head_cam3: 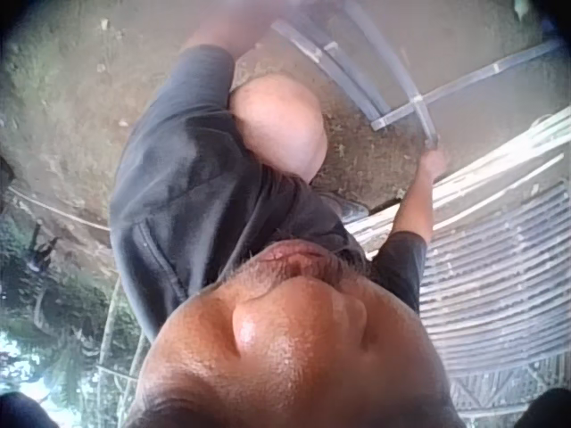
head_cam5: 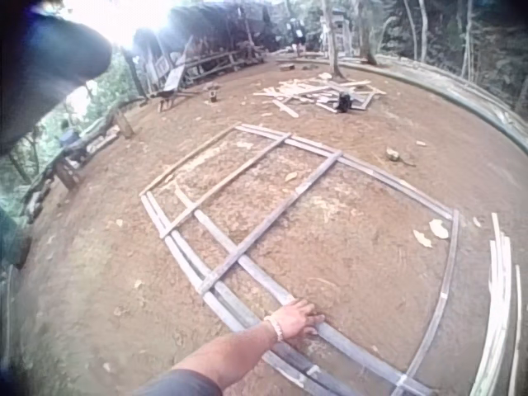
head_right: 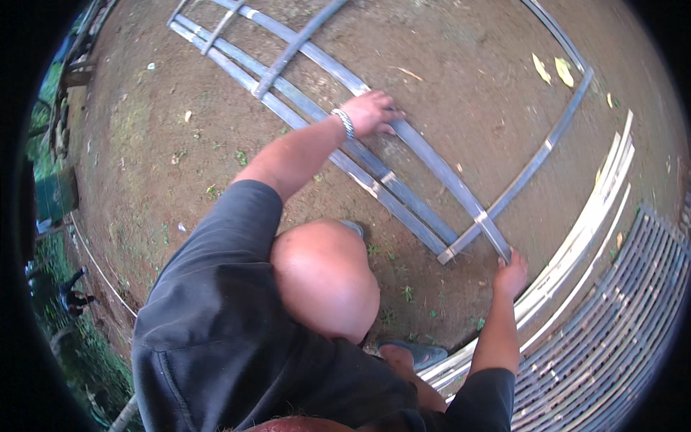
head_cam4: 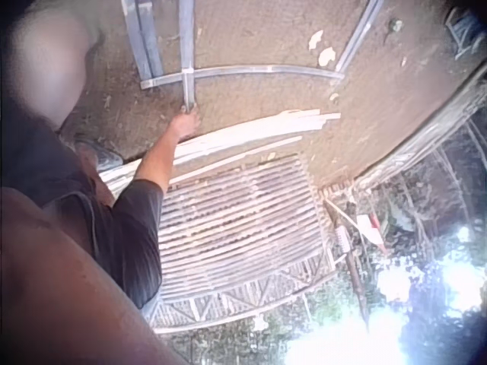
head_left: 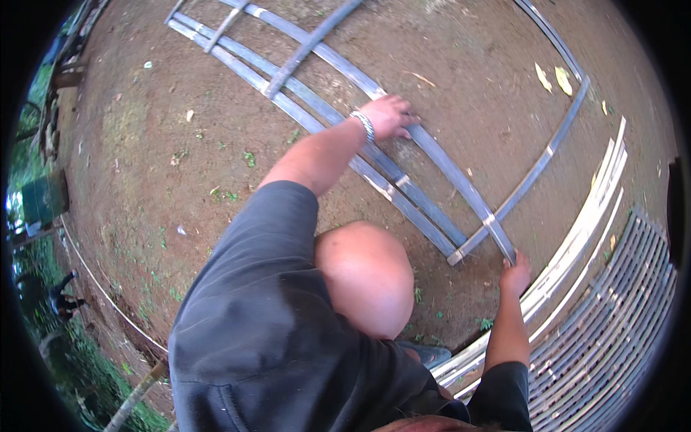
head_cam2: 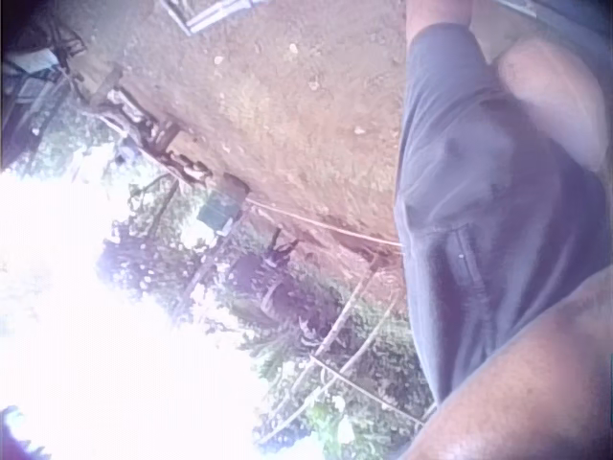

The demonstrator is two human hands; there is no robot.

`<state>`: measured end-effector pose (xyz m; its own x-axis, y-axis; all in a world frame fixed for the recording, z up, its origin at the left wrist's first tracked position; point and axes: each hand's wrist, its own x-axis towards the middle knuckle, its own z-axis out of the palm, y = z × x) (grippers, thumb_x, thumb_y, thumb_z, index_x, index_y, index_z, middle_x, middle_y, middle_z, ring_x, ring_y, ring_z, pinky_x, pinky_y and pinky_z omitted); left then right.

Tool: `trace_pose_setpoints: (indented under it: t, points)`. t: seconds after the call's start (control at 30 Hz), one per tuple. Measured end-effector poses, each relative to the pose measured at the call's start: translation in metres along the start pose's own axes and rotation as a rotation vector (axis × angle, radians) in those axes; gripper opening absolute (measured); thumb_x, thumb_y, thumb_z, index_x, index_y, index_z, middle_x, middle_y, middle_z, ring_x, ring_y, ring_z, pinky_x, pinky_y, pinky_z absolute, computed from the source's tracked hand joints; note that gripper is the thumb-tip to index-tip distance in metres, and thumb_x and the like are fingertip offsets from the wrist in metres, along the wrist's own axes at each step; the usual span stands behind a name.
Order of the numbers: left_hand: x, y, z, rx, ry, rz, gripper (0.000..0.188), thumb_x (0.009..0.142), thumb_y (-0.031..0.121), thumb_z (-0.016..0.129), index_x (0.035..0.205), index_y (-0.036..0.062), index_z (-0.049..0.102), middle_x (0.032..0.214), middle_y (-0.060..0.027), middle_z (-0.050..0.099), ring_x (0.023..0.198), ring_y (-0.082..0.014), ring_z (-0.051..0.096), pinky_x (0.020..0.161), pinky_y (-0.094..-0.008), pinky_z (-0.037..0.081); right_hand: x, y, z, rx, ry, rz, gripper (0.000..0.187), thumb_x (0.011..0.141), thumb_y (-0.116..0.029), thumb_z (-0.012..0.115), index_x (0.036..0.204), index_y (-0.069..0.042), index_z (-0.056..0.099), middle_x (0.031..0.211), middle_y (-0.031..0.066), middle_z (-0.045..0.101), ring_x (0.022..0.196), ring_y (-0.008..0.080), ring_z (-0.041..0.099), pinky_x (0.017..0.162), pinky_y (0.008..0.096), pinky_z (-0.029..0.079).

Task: The person assembles a rectangular bamboo frame on the ground by hand. They pick up thin bamboo strips and place them horizontally across the vertical frame members, adjusting the position of each strip to fit within the structure.

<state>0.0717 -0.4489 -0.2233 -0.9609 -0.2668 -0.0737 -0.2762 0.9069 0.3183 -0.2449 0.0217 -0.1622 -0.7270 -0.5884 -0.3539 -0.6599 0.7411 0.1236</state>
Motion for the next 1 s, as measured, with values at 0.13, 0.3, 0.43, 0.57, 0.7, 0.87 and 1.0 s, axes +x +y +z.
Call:
trace_pose_setpoints:
  t: [0.13,0.3,0.43,0.57,0.7,0.87,1.0]
  points:
    - [-0.009,-0.019,-0.005,0.006,0.04,-0.023,0.05,0.091,0.045,0.07,0.136,0.0234,0.067,0.127,-0.0056,0.064,0.123,-0.0291,0.057,0.109,-0.0419,0.046,0.007,-0.019,-0.001,0.018,0.022,-0.017,0.053,0.082,-0.019,0.082,0.132,-0.019,0.066,0.124,0.0086,0.068,0.119,0.0314,0.06,0.101,0.0471,0.048]
    - [-0.017,-0.027,-0.019,0.005,0.017,-0.109,0.05,0.09,0.04,0.073,0.136,0.0216,0.066,0.127,-0.006,0.065,0.123,-0.0287,0.057,0.109,-0.0416,0.046,0.013,-0.028,0.002,0.048,0.071,-0.081,0.053,0.08,-0.022,0.083,0.131,-0.023,0.067,0.128,0.0019,0.068,0.121,0.0269,0.06,0.102,0.0452,0.047]
    - [-0.018,-0.027,-0.015,0.045,0.053,-0.129,0.05,0.088,0.038,0.075,0.134,0.0199,0.067,0.128,-0.0061,0.065,0.124,-0.0296,0.057,0.109,-0.0425,0.045,0.013,-0.032,0.001,0.042,0.111,-0.081,0.052,0.08,-0.024,0.083,0.13,-0.024,0.068,0.126,0.0003,0.068,0.12,0.0252,0.061,0.101,0.0448,0.047]
    - [-0.015,-0.021,-0.018,0.049,0.059,-0.133,0.049,0.087,0.036,0.076,0.131,0.0169,0.068,0.127,-0.0064,0.065,0.125,-0.0303,0.056,0.11,-0.0429,0.045,0.01,-0.032,0.003,0.068,0.123,-0.052,0.051,0.079,-0.024,0.083,0.128,-0.023,0.069,0.121,0.0008,0.068,0.118,0.0249,0.061,0.099,0.0448,0.047]
    - [-0.016,-0.02,-0.019,0.041,0.062,-0.142,0.047,0.085,0.033,0.078,0.128,0.0152,0.068,0.126,-0.0077,0.065,0.124,-0.0308,0.057,0.111,-0.044,0.044,0.009,-0.037,-0.001,0.097,0.147,-0.045,0.048,0.078,-0.024,0.083,0.124,-0.023,0.07,0.117,0.0015,0.068,0.116,0.0248,0.062,0.098,0.0443,0.047]
    - [-0.015,-0.018,-0.017,0.072,0.087,-0.168,0.048,0.085,0.035,0.078,0.127,0.0144,0.068,0.129,-0.0081,0.065,0.126,-0.0319,0.057,0.113,-0.0444,0.043,0.007,-0.037,-0.004,0.109,0.128,-0.021,0.045,0.078,-0.025,0.084,0.122,-0.021,0.07,0.118,0.0023,0.068,0.117,0.0251,0.062,0.098,0.0445,0.047]
    - [-0.014,-0.022,-0.014,0.088,0.07,-0.171,0.051,0.086,0.038,0.078,0.13,0.0137,0.066,0.131,-0.009,0.066,0.126,-0.032,0.058,0.114,-0.0449,0.042,0.009,-0.034,-0.003,0.1,0.076,0.002,0.047,0.08,-0.027,0.082,0.125,-0.02,0.068,0.121,0.0031,0.068,0.12,0.0256,0.061,0.101,0.0452,0.046]
